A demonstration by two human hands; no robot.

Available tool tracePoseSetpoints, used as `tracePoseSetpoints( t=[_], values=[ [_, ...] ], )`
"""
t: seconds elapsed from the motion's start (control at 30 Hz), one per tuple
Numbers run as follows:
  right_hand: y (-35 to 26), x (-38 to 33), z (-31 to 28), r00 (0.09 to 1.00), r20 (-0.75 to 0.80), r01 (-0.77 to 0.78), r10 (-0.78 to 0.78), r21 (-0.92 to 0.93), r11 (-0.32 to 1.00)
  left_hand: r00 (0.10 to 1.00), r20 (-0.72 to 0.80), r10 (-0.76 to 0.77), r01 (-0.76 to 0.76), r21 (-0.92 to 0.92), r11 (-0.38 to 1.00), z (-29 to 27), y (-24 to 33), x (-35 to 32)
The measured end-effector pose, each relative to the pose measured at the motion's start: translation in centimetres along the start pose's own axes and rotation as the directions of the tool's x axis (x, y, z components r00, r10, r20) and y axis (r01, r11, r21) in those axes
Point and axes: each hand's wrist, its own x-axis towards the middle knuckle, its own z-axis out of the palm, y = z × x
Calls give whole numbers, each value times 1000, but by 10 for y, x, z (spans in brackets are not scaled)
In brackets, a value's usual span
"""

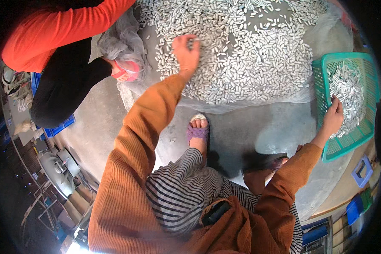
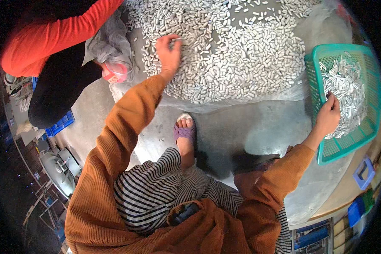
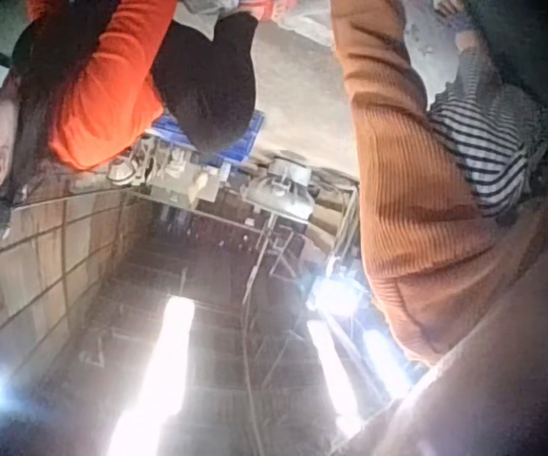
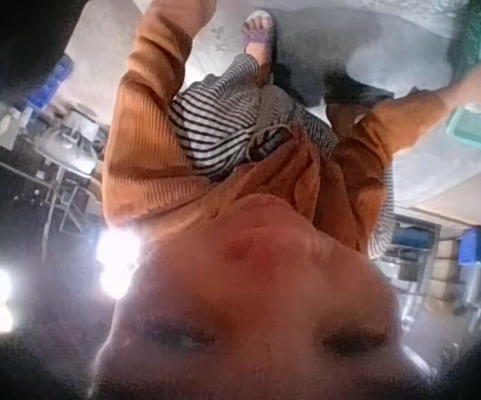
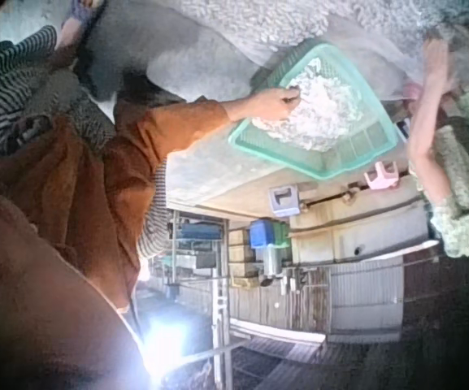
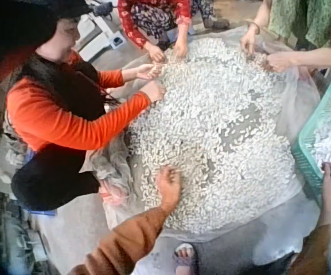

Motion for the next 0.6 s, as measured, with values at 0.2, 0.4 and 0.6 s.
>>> tracePoseSetpoints(
  t=[0.2,0.4,0.6],
  values=[
    [-14,-2,-7,997,-23,-73,70,-172,982,854,438,282,-370,130,920,24,89,-68],
    [-11,-4,-6,996,-1,-87,90,-235,968,493,648,581,-766,6,643,10,80,-65],
    [-10,2,-11,998,2,-61,63,-201,978,662,597,454,-722,346,599,-6,33,-18]
  ],
)
